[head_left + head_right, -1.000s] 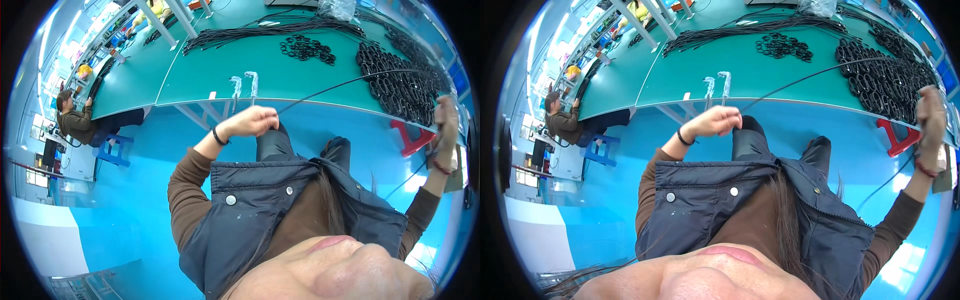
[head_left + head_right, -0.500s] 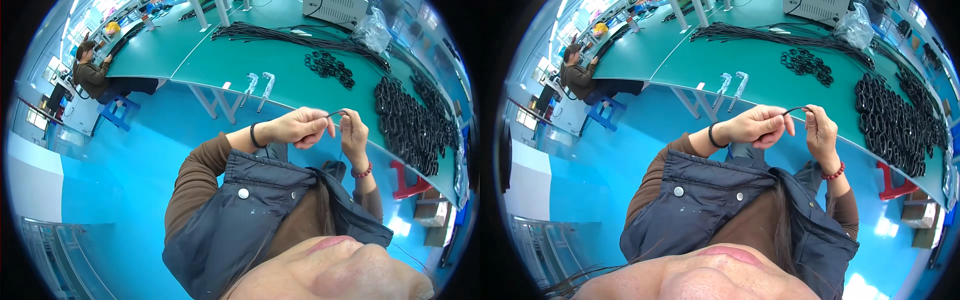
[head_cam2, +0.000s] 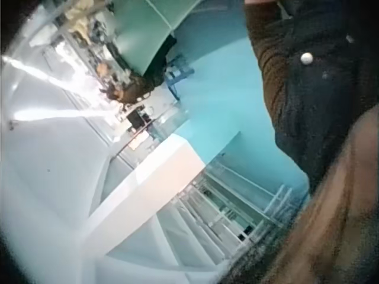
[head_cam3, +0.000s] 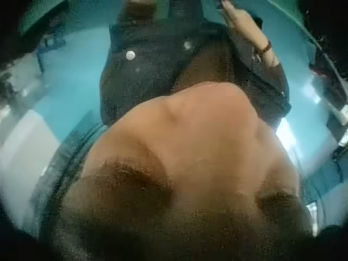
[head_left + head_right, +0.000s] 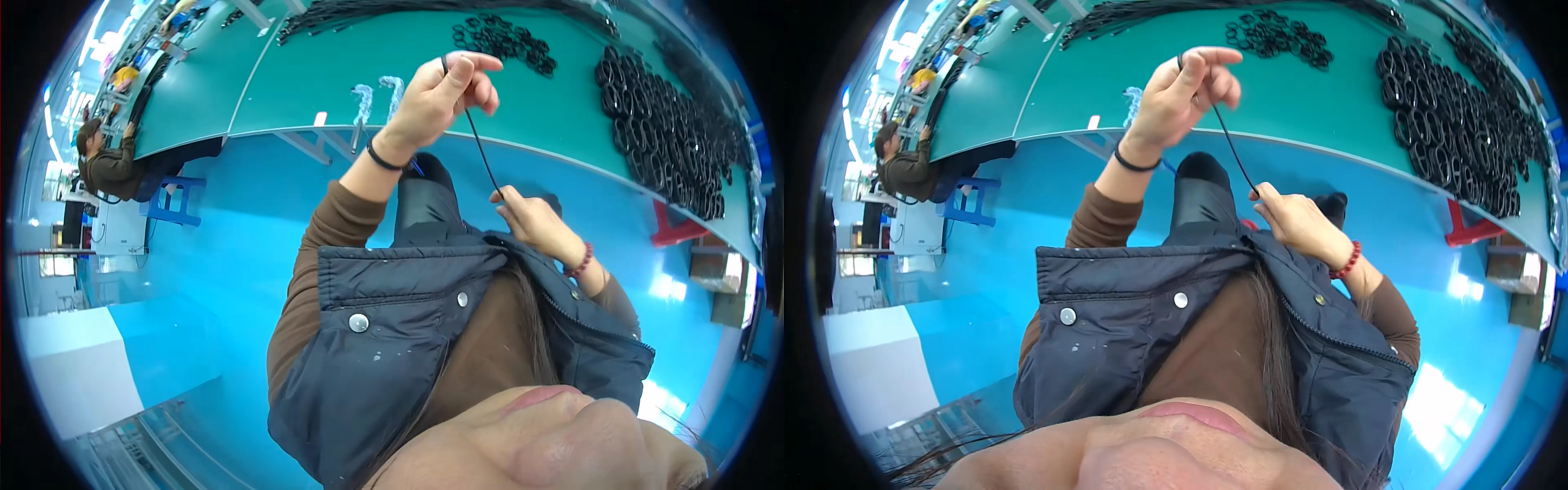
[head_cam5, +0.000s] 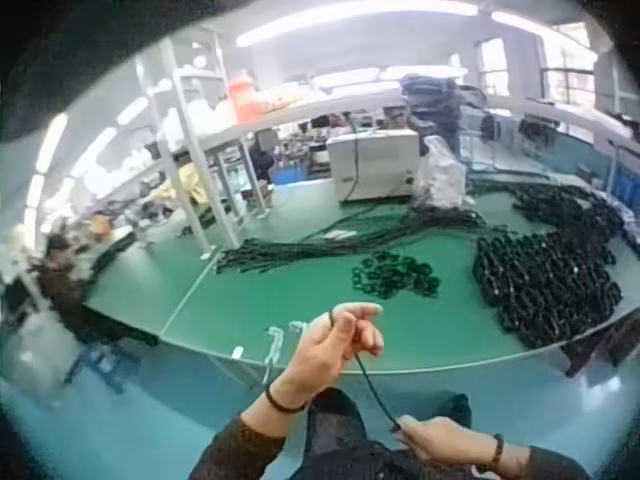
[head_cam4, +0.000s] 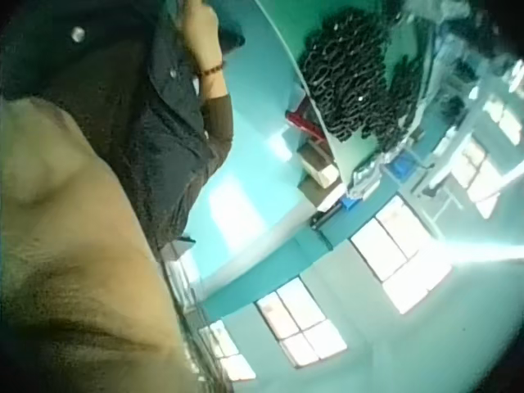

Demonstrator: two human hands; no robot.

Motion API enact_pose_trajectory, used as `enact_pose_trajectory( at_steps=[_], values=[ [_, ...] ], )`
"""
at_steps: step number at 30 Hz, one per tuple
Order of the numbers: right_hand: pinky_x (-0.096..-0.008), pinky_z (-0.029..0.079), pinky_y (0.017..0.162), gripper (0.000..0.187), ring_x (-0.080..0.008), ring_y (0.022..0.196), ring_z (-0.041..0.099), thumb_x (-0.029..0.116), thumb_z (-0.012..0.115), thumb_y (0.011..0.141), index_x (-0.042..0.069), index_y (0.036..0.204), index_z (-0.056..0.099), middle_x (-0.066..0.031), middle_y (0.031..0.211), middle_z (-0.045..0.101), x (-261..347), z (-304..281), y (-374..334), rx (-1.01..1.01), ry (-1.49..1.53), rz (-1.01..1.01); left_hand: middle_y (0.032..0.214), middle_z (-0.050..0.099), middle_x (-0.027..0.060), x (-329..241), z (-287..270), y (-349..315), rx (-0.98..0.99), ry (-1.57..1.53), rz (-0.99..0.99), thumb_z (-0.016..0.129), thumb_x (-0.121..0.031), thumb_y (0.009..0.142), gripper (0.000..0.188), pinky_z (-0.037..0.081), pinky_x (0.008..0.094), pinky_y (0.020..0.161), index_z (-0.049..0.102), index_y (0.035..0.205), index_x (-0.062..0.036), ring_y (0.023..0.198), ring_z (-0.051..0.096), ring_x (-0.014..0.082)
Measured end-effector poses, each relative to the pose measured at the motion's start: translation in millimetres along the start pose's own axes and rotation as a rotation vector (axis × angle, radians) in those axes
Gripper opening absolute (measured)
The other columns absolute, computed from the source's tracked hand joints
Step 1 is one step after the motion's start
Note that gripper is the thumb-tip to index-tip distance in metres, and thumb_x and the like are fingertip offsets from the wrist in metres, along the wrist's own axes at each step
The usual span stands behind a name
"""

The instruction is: The person coils individual cables by hand, secures each coiled bundle with a rubber band, and places the bundled cables onto the table.

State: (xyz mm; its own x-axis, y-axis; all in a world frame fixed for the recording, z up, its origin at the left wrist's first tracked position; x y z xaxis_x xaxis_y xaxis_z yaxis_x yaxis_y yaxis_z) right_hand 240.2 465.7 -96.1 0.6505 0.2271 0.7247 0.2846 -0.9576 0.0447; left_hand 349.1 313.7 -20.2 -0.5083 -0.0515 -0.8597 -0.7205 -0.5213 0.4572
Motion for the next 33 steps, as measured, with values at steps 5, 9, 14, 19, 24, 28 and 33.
enact_pose_trajectory(
  at_steps=[5, 9, 14, 19, 24, 28, 33],
  values=[
    [-0.0332, 0.045, 0.058, 0.011, -0.0314, 0.065, 0.059, 0.006, 0.049, 0.09, 0.0, 0.096, 0.055, -0.0167, 0.072, 0.058, 37, -78, 14, -0.291, 0.034, -0.222, 0.111, 0.058, 0.0159, 47, 12, -21, 0.312, 0.408, -0.164, 0.037, -0.037, 0.098, 0.051, 0.05, 0.0358, 0.087, 0.04, 0.13, 0.0031, 0.101, 0.06, 0.0246],
    [-0.0285, 0.043, 0.056, 0.011, -0.018, 0.061, 0.055, 0.008, 0.052, 0.09, 0.0, 0.092, 0.059, -0.0086, 0.071, 0.057, 7, -99, 39, -0.419, 0.07, -0.143, 0.103, 0.06, 0.0216, 63, 54, -34, 0.504, -0.163, -0.434, 0.039, -0.047, 0.094, 0.064, 0.057, 0.0337, 0.072, 0.037, 0.129, 0.0077, 0.084, 0.067, 0.0282],
    [-0.0241, 0.039, 0.056, 0.02, -0.0069, 0.061, 0.045, 0.018, 0.047, 0.095, 0.001, 0.091, 0.058, 0.0016, 0.068, 0.05, -71, -38, 42, -0.361, 0.389, -0.11, 0.096, 0.063, 0.0214, 52, 54, -25, 0.394, -0.447, -0.444, 0.036, -0.047, 0.095, 0.067, 0.058, 0.0304, 0.062, 0.038, 0.127, 0.0116, 0.077, 0.068, 0.0298],
    [-0.0318, 0.042, 0.055, 0.016, -0.0208, 0.054, 0.051, 0.013, 0.046, 0.094, 0.001, 0.096, 0.055, -0.0119, 0.066, 0.052, -36, 10, -4, -0.117, 0.311, 0.202, 0.12, 0.053, 0.0243, 56, 13, -4, -0.05, -0.317, -0.191, 0.033, -0.044, 0.096, 0.063, 0.051, 0.0412, 0.089, 0.037, 0.131, 0.0085, 0.114, 0.053, 0.0334],
    [-0.0377, 0.044, 0.056, 0.007, -0.0359, 0.062, 0.055, 0.008, 0.053, 0.088, 0.001, 0.088, 0.054, -0.0185, 0.072, 0.056, 18, -45, 4, -0.155, 0.12, -0.14, 0.128, 0.048, 0.0225, 80, 4, -16, 0.073, 0.096, -0.209, 0.037, -0.038, 0.097, 0.056, 0.049, 0.0444, 0.092, 0.035, 0.134, 0.0046, 0.118, 0.049, 0.0362],
    [-0.028, 0.043, 0.056, 0.011, -0.0156, 0.059, 0.053, 0.009, 0.059, 0.085, -0.001, 0.086, 0.062, -0.01, 0.072, 0.06, -10, -88, 29, -0.426, 0.08, -0.173, 0.122, 0.052, 0.0229, 90, 41, -31, 0.311, -0.144, -0.393, 0.042, -0.04, 0.095, 0.061, 0.054, 0.0384, 0.081, 0.034, 0.133, 0.007, 0.103, 0.06, 0.0338],
    [-0.0233, 0.042, 0.056, 0.021, -0.0059, 0.063, 0.049, 0.018, 0.051, 0.093, 0.0, 0.091, 0.061, 0.0027, 0.066, 0.055, -75, -39, 35, -0.357, 0.46, 0.004, 0.114, 0.056, 0.0282, 76, 48, -31, 0.355, -0.473, -0.553, 0.038, -0.037, 0.097, 0.055, 0.056, 0.0384, 0.076, 0.041, 0.126, 0.0095, 0.091, 0.065, 0.0357]
  ],
)
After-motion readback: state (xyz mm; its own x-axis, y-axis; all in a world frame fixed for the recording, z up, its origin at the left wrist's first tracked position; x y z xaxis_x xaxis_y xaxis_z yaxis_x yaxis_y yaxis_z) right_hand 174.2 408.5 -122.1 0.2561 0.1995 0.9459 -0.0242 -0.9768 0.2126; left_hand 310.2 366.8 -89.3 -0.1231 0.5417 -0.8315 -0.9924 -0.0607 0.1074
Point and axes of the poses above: each hand's wrist, its own y-axis towards the middle knuckle, its own z-axis out of the palm, x = y × z, the point moved 5 cm from there along y, towards the middle knuckle
